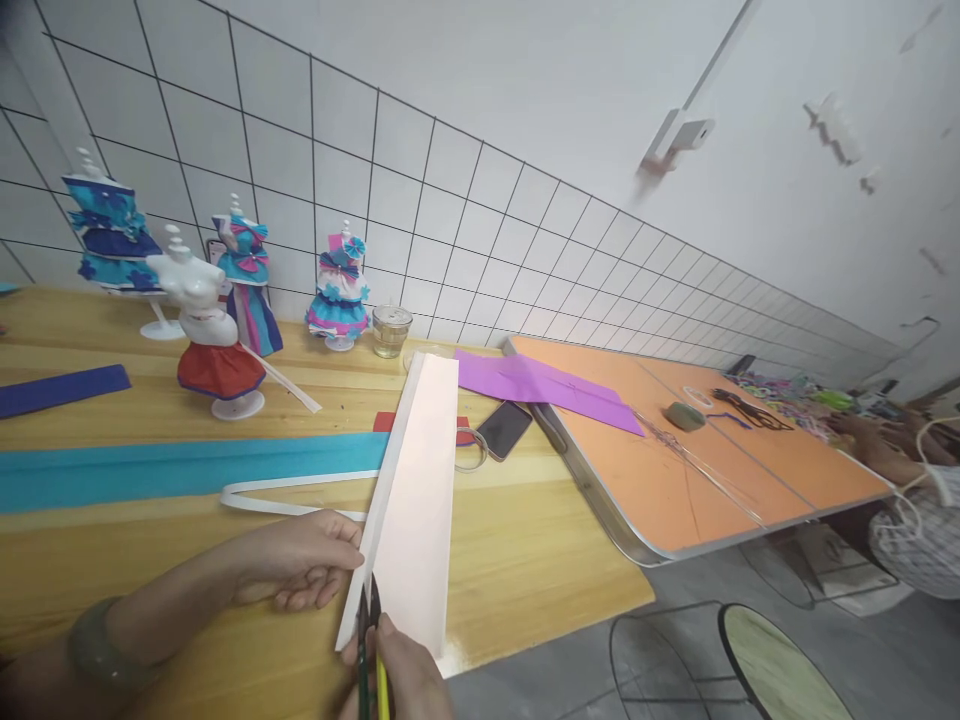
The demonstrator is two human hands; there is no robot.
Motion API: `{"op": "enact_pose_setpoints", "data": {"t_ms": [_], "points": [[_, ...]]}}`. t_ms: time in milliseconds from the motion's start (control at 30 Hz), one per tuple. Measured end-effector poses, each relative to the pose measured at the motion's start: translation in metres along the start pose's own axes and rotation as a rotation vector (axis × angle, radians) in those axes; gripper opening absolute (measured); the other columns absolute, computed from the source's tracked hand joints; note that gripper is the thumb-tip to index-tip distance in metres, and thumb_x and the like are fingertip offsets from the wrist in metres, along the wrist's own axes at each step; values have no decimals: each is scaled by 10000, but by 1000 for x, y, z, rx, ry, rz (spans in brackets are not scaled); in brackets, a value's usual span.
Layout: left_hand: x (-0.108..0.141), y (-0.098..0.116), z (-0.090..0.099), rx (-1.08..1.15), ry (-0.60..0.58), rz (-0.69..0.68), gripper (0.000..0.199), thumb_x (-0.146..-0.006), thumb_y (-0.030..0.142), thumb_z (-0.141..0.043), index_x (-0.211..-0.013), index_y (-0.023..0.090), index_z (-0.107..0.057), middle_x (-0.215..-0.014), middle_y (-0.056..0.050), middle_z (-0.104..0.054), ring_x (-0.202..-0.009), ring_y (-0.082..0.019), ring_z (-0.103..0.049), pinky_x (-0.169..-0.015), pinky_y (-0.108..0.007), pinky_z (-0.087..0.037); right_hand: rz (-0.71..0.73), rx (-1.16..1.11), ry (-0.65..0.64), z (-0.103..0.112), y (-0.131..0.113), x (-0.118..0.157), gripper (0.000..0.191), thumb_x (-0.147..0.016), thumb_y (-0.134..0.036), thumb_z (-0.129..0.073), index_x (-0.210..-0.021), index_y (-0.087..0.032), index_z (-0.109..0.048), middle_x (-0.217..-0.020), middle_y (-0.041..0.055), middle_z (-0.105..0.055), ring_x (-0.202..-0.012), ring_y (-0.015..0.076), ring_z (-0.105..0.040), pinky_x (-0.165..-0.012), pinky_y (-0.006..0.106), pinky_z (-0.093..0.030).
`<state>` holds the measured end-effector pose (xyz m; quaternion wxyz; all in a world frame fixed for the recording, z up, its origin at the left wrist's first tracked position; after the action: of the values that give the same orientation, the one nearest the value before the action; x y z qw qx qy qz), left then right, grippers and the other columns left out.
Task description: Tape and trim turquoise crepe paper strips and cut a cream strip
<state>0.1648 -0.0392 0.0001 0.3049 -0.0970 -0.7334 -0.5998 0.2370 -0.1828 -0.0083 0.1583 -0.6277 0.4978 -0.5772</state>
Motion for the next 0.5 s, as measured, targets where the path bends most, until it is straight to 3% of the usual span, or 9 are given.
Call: {"op": "enact_pose_setpoints", "data": {"t_ms": [200, 500], "points": [[3, -1, 3, -34, 16, 4, 119, -675, 307, -529, -656, 193, -497, -438, 30, -560, -283, -66, -382, -245, -142, -196, -2, 108, 41, -3, -4, 1, 718, -655, -794, -453, -765, -112, -649, -354, -12, -507, -368, 103, -486, -374, 172, -322], [9, 4, 7, -57, 69, -30, 112, -653, 290, -531, -621, 188, -496, -455, 24, -566, -278, -63, -383, -260, -154, -189, 9, 88, 134, -2, 7, 5, 661, -680, -771, -460, -713, -138, -648, -361, -11, -499, -350, 98, -465, -372, 186, -326]]}}
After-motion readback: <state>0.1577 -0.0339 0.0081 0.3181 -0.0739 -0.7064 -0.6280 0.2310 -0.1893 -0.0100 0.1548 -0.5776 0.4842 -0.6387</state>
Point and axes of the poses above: each hand's wrist, its own x-axis away from the middle knuckle, its own z-axis out of the back of the hand, y = z × x, the point moved 4 cm from there along -x, towards the middle knuckle
